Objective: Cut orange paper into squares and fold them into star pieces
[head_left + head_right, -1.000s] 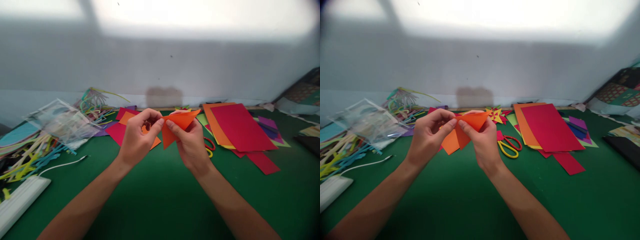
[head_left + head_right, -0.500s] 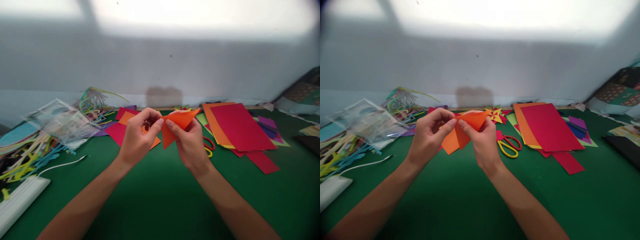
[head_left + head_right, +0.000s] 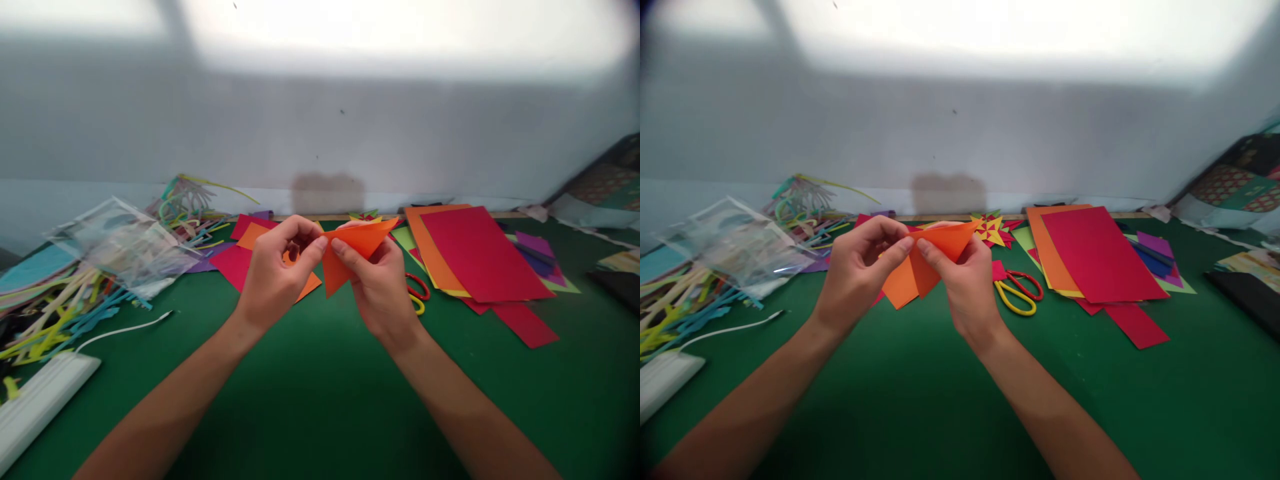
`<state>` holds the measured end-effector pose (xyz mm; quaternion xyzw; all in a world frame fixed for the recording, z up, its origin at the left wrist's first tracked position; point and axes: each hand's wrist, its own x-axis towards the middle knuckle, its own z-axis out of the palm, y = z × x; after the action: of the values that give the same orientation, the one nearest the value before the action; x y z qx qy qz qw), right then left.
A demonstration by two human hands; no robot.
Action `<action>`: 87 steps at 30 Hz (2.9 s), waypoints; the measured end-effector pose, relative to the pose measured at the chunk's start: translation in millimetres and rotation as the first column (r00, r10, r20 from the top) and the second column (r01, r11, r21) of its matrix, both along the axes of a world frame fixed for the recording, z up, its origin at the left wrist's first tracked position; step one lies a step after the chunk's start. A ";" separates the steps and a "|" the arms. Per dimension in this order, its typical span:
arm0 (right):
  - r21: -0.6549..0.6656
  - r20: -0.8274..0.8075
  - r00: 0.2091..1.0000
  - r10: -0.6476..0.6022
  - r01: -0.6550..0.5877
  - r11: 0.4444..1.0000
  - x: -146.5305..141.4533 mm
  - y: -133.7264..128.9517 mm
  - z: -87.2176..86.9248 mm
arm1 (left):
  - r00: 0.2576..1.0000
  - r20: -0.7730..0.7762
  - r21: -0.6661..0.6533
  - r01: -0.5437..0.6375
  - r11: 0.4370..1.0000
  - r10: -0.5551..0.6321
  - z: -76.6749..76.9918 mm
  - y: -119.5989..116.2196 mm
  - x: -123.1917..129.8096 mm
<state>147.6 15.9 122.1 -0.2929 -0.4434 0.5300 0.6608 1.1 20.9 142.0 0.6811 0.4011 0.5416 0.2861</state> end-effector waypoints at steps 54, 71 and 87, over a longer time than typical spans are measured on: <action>-0.062 -0.082 0.997 -0.015 0.010 0.998 5.1 6.4 -4.2 | 0.995 -0.090 -0.031 -0.040 0.999 0.037 2.2 2.6 -3.7; -0.059 -0.118 0.992 -0.041 0.035 0.998 7.3 9.2 -3.1 | 0.992 -0.101 0.000 -0.080 0.997 0.080 1.0 5.4 -4.1; -0.046 -0.146 0.983 -0.108 0.102 0.994 12.5 13.7 -5.2 | 0.990 -0.106 0.000 -0.090 0.996 0.089 0.9 5.5 -6.9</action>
<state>160.2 29.6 117.0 -0.2883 -0.3666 0.5232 0.7133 -5.8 26.3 142.9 0.6897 0.4471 0.5160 0.2414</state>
